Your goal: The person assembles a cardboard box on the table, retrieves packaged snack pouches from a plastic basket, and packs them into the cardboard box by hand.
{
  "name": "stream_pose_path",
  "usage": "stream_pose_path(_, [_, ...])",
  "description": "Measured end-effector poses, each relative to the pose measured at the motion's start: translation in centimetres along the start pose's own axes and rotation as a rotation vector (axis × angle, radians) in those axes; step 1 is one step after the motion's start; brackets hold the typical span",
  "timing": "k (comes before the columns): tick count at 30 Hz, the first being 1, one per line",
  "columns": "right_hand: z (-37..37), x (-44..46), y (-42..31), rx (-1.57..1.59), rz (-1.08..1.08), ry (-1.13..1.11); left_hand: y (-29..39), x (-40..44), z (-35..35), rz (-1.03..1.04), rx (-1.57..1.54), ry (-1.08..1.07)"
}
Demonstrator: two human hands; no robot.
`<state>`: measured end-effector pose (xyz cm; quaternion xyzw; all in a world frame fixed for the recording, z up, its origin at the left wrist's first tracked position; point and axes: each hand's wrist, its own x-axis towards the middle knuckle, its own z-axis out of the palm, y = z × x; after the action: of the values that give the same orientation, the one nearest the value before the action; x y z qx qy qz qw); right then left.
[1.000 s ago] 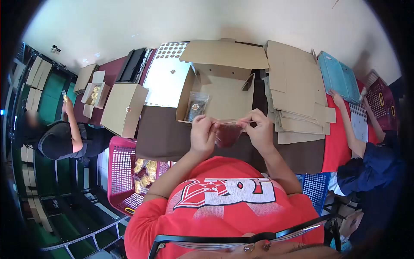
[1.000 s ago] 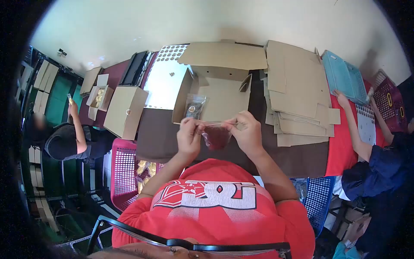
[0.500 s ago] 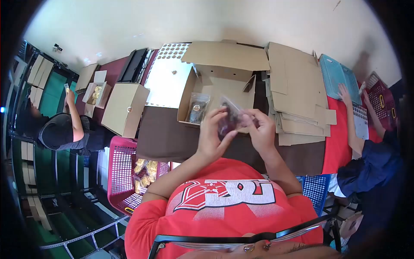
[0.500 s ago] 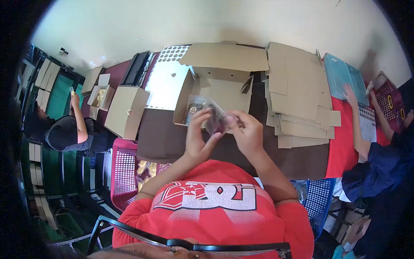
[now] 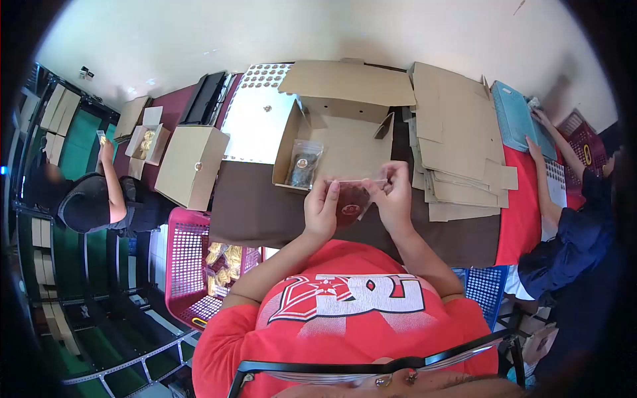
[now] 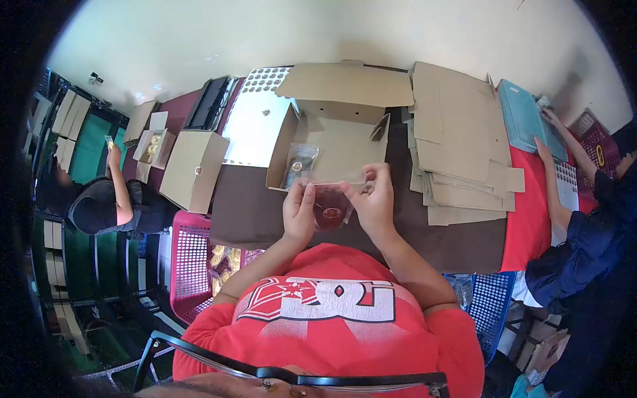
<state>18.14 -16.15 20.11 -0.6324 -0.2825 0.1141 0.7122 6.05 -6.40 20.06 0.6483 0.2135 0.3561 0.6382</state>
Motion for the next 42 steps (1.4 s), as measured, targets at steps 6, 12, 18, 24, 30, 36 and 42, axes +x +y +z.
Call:
stream_pose_path(6, [-1.4,0.5,0.5,-0.048,0.186,-0.204,-0.5,0.9,-0.9,-0.114,-0.164,-0.104])
stream_pose_path(12, [-1.7,0.9,-0.6,0.282,0.229,-0.289,1.3,1.6,-0.5,-0.255,-0.268,-0.107])
stream_pose_path(18, [0.7,-1.6,1.0,0.122,0.107,-0.301,1.6,2.5,0.0,-0.211,-0.605,0.027])
stream_pose_path(24, [1.1,-2.4,0.7,0.019,0.176,-0.294,1.1,2.3,0.7,-0.212,-0.569,0.056])
stream_pose_path(30, [1.2,-2.8,1.6,0.033,0.187,-0.280,0.1,2.3,0.8,-0.173,-0.493,0.061])
stream_pose_path(36, [0.7,-2.7,4.4,0.157,0.229,-0.211,0.8,1.5,1.8,-0.097,-0.226,-0.041])
stream_pose_path(42, [1.3,-2.8,3.3,0.209,0.181,-0.184,-0.6,0.5,1.4,-0.196,-0.016,-0.110])
